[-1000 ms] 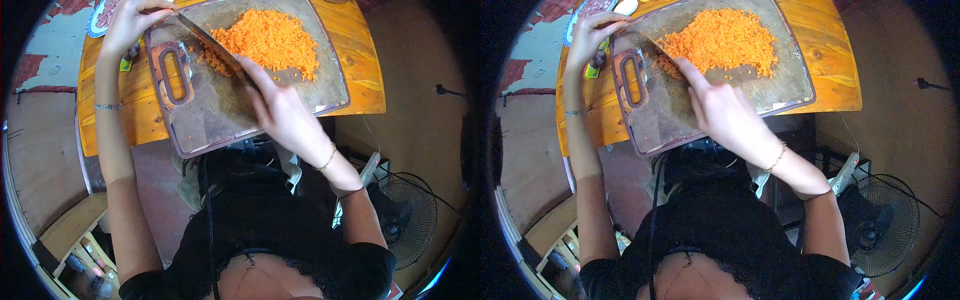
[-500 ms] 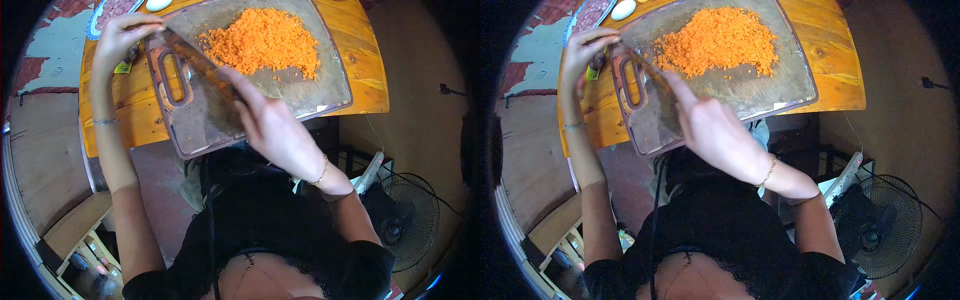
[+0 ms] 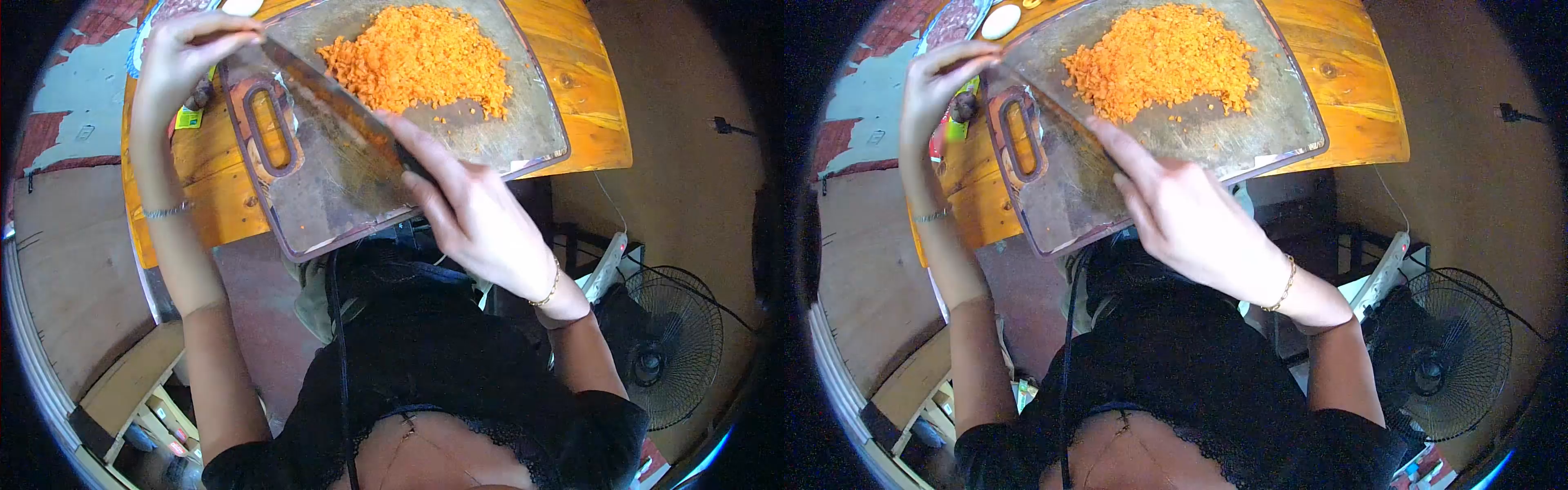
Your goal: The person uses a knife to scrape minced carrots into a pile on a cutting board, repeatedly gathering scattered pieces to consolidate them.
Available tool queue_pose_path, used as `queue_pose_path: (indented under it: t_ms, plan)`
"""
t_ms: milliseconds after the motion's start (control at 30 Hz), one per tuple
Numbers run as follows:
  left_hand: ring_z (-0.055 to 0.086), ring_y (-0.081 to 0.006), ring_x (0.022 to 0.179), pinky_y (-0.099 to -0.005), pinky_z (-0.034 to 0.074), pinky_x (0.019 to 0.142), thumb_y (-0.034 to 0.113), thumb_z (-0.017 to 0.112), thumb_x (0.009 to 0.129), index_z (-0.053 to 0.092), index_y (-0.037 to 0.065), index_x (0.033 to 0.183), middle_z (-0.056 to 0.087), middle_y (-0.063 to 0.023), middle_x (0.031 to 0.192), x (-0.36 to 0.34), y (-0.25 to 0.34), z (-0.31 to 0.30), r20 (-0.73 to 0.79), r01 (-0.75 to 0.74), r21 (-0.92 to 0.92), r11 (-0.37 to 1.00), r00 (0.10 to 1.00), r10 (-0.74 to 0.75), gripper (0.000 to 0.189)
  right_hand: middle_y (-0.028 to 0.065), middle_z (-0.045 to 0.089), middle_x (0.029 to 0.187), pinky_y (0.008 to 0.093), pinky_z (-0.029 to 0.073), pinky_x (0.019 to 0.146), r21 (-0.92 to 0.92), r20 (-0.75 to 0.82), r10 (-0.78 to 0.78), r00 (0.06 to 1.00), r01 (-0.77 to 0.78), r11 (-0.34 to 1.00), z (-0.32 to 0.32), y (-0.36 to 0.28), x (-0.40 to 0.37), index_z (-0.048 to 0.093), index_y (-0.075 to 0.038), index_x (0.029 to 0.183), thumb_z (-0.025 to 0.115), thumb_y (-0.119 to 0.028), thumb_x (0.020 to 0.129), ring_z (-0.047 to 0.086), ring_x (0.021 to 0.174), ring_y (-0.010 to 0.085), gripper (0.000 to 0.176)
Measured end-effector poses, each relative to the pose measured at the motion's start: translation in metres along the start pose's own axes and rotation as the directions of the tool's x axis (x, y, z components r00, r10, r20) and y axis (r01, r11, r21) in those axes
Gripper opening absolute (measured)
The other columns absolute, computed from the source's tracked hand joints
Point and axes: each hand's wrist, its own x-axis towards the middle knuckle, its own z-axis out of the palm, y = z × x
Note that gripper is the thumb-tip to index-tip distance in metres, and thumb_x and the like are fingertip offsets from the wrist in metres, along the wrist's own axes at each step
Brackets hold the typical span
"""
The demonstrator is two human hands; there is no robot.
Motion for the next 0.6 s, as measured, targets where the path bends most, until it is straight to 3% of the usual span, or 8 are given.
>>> queue_pose_path:
  t_ms: [33, 167, 233, 333, 433, 467, 567, 600]
  plan:
    - [0.063, -0.0095, 0.079, -0.0217, 0.048, 0.073, 0.005, 0.067, 0.081, 0.071, -0.001, 0.093, 0.070, -0.0052, 0.088, -0.006, 0.005, 0.000, 0.027, 0.032, -0.027, 0.999, 0.999, -0.031, 0.013, 0.0290, 0.060, 0.076, 0.0504, 0.048, 0.066, 0.027, 0.003, -0.043, 0.999, 0.043, 0.999, 0.004, 0.004, -0.002, 0.036, -0.005, 0.136, 0.049, -0.005, 0.089, 0.061, 0.071, 0.0439, 0.049]
    - [0.062, -0.0088, 0.078, -0.0214, 0.048, 0.070, 0.003, 0.069, 0.078, 0.069, -0.001, 0.091, 0.068, -0.0038, 0.083, -0.023, 0.016, 0.011, 0.064, 0.126, -0.111, 0.986, 0.991, -0.120, 0.013, 0.0284, 0.062, 0.093, 0.0494, 0.050, 0.074, -0.018, 0.012, -0.131, 0.991, 0.131, 0.991, 0.001, 0.027, -0.003, 0.039, -0.011, 0.136, 0.049, -0.007, 0.089, 0.063, 0.078, 0.0422, 0.048]
    - [0.062, -0.0084, 0.079, -0.0213, 0.048, 0.070, 0.004, 0.069, 0.078, 0.068, -0.001, 0.090, 0.068, -0.0038, 0.084, -0.026, 0.010, 0.024, -0.019, 0.100, -0.158, 0.982, 0.994, -0.105, 0.013, 0.0231, 0.063, 0.106, 0.0438, 0.051, 0.082, -0.083, 0.172, 0.041, 0.984, -0.027, 0.996, -0.026, 0.036, 0.008, 0.043, -0.014, 0.137, 0.050, -0.012, 0.091, 0.066, 0.087, 0.0355, 0.046]
    - [0.063, -0.0081, 0.072, -0.0203, 0.048, 0.064, 0.006, 0.072, 0.078, 0.067, -0.002, 0.088, 0.066, -0.0034, 0.079, -0.018, 0.009, 0.038, -0.131, -0.016, -0.072, 0.997, 0.991, 0.007, 0.014, 0.0180, 0.066, 0.083, 0.0432, 0.051, 0.069, -0.396, 0.188, 0.074, 0.979, 0.007, 0.918, -0.058, 0.041, 0.025, 0.048, -0.017, 0.133, 0.053, -0.015, 0.090, 0.066, 0.074, 0.0328, 0.043]
    - [0.062, -0.0075, 0.068, -0.0201, 0.047, 0.060, 0.007, 0.073, 0.077, 0.067, -0.001, 0.087, 0.066, -0.0028, 0.077, -0.017, 0.017, 0.040, -0.204, -0.056, -0.078, 0.995, 0.978, 0.039, 0.014, 0.0173, 0.064, 0.081, 0.0417, 0.050, 0.067, -0.506, 0.171, -0.023, 0.985, 0.108, 0.856, -0.081, 0.039, 0.029, 0.053, -0.018, 0.128, 0.056, -0.013, 0.088, 0.065, 0.071, 0.0327, 0.041]
    - [0.061, -0.0073, 0.067, -0.0200, 0.047, 0.060, 0.007, 0.073, 0.077, 0.067, -0.001, 0.087, 0.066, -0.0027, 0.077, -0.018, 0.022, 0.041, -0.214, -0.061, -0.080, 0.995, 0.976, 0.043, 0.014, 0.0168, 0.060, 0.070, 0.0434, 0.049, 0.060, -0.501, 0.116, -0.180, 0.977, 0.214, 0.838, -0.086, 0.047, 0.030, 0.054, -0.022, 0.125, 0.055, -0.022, 0.088, 0.061, 0.062, 0.0328, 0.037]
    - [0.062, -0.0070, 0.068, -0.0207, 0.047, 0.061, 0.006, 0.072, 0.077, 0.068, 0.000, 0.086, 0.067, -0.0021, 0.078, -0.026, 0.053, 0.040, -0.183, 0.085, -0.211, 0.974, 0.975, -0.125, 0.012, 0.0144, 0.062, 0.075, 0.0402, 0.047, 0.058, -0.614, 0.078, -0.308, 0.948, 0.289, 0.735, -0.114, 0.062, 0.035, 0.055, -0.020, 0.123, 0.058, -0.022, 0.087, 0.061, 0.063, 0.0315, 0.036]
    - [0.063, -0.0071, 0.071, -0.0206, 0.049, 0.064, 0.004, 0.072, 0.077, 0.068, 0.000, 0.085, 0.067, -0.0017, 0.079, -0.027, 0.066, 0.040, -0.175, 0.125, -0.151, 0.981, 0.973, -0.151, 0.011, 0.0139, 0.063, 0.090, 0.0389, 0.048, 0.073, -0.626, 0.099, -0.318, 0.943, 0.307, 0.717, -0.123, 0.062, 0.035, 0.056, -0.013, 0.121, 0.058, -0.020, 0.088, 0.062, 0.081, 0.0306, 0.033]
